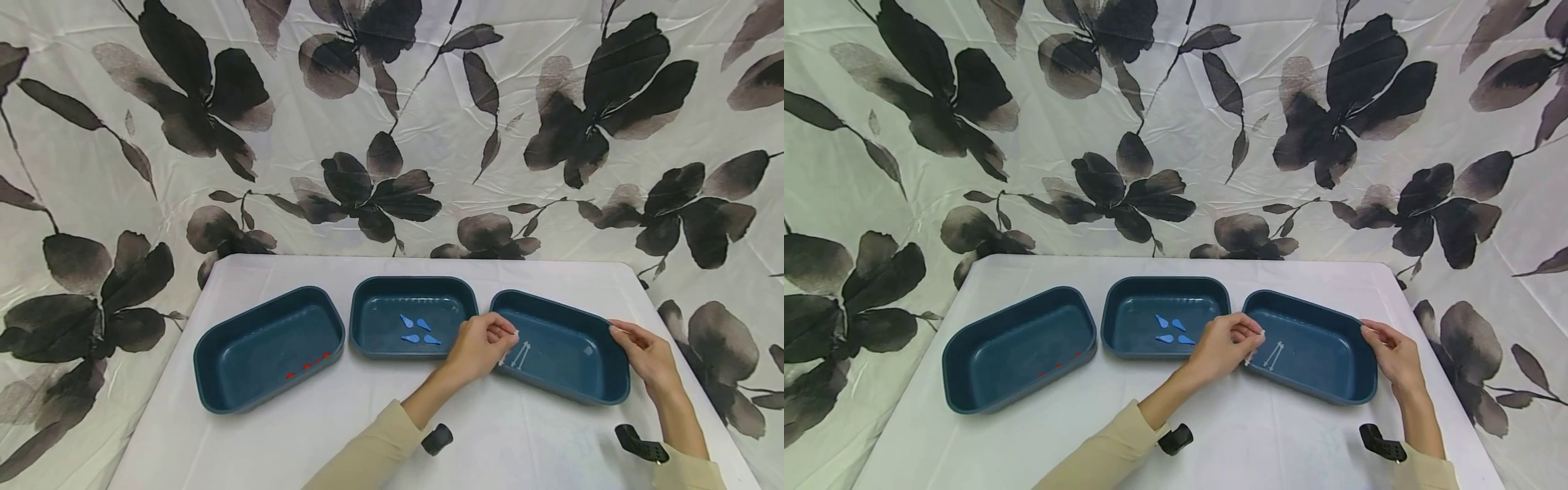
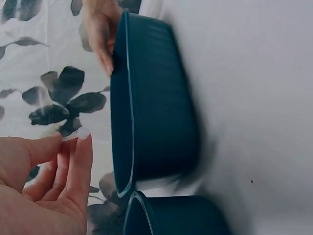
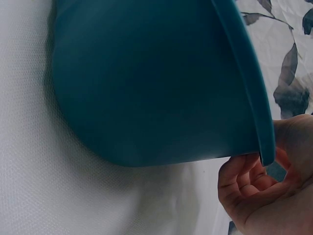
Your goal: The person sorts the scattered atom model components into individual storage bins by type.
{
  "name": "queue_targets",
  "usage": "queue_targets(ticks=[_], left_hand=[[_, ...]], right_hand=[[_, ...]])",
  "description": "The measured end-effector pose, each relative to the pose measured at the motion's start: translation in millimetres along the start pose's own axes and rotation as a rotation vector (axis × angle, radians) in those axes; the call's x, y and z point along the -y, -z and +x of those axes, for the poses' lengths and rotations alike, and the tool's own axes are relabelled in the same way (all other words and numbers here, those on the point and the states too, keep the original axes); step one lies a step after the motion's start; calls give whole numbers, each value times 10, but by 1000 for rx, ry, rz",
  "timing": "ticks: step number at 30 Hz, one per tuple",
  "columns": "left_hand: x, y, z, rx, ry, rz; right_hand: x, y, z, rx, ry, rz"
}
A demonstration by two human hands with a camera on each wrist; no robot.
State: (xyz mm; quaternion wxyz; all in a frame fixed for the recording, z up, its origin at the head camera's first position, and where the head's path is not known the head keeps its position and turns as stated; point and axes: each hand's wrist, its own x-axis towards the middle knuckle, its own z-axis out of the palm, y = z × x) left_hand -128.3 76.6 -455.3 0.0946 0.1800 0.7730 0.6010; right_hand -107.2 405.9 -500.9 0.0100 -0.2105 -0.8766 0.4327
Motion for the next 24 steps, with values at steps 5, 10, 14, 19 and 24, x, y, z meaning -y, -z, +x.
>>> queue_targets(ticks=[5,10,14,19,24], left_hand=[[-33,-63,72,-9,-5,-12],[-58,-111,144,-9,0,-17],[-56,-157,218,-18,-8,-13],[-46,-244,313,-46,-4,-1],[-47,-343,393,-72,22,14]], right_hand=[[0,10,18,10,-4,-11],[1,14,45,8,5,-11],[8,21,74,10,6,-10],[16,33,104,22,-4,-10],[18,43,135,27,-9,-14]])
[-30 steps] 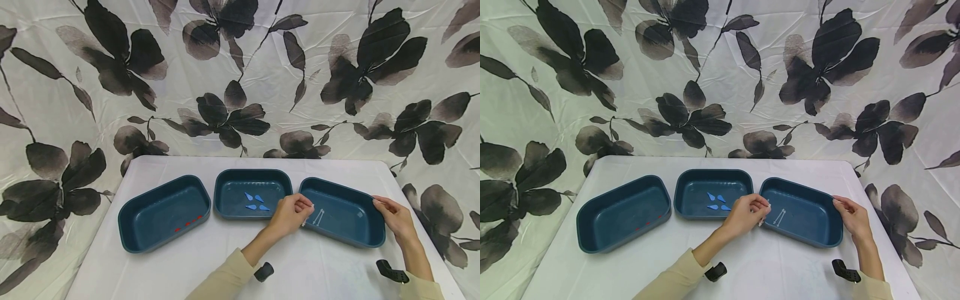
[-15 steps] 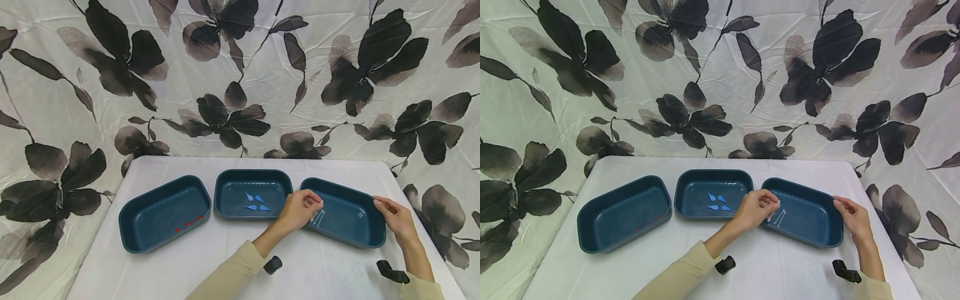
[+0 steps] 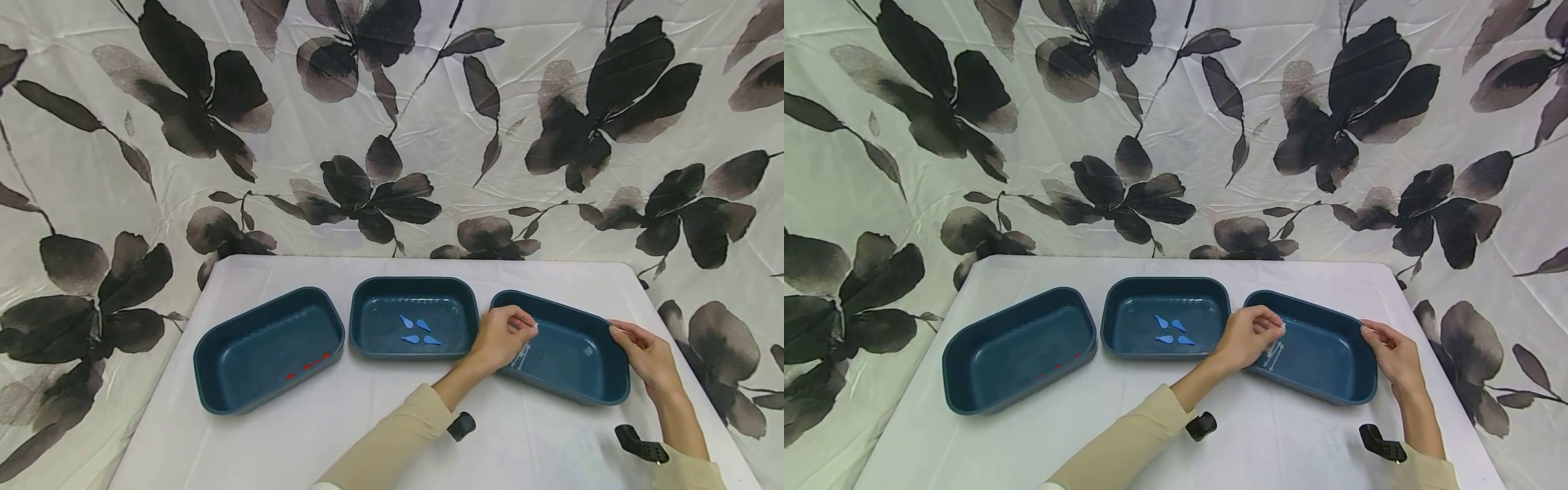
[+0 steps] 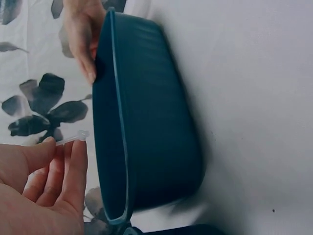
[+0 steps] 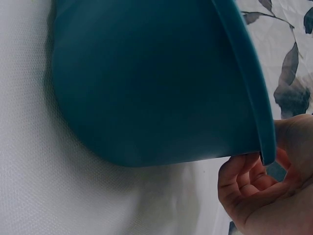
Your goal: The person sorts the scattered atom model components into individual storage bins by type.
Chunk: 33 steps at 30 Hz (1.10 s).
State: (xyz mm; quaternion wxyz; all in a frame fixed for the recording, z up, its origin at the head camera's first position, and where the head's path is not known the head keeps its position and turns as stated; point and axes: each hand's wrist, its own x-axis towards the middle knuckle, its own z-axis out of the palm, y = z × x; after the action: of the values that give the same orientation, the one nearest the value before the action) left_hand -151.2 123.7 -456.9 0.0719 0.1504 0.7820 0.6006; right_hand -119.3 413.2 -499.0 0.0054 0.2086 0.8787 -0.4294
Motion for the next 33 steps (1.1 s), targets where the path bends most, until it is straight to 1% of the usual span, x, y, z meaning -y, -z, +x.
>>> queue_targets(ticks=[6,11,15,21,29,33], left_hand=[[11,-107,30,6,44,21],[51,-199,39,11,64,17],[84,-274,50,10,82,36],[120,-372,60,18,136,55],[168,-464,85,21,160,123],[199,-499,108,24,192,157]], right_hand=[[11,-3,-2,-6,-5,-1],[16,-19,-15,-13,-5,6],[17,-27,-20,-18,-3,3],[3,-34,-32,-25,-6,2],[-4,-30,-36,-20,-5,6],[2,-31,-31,-20,-12,4]])
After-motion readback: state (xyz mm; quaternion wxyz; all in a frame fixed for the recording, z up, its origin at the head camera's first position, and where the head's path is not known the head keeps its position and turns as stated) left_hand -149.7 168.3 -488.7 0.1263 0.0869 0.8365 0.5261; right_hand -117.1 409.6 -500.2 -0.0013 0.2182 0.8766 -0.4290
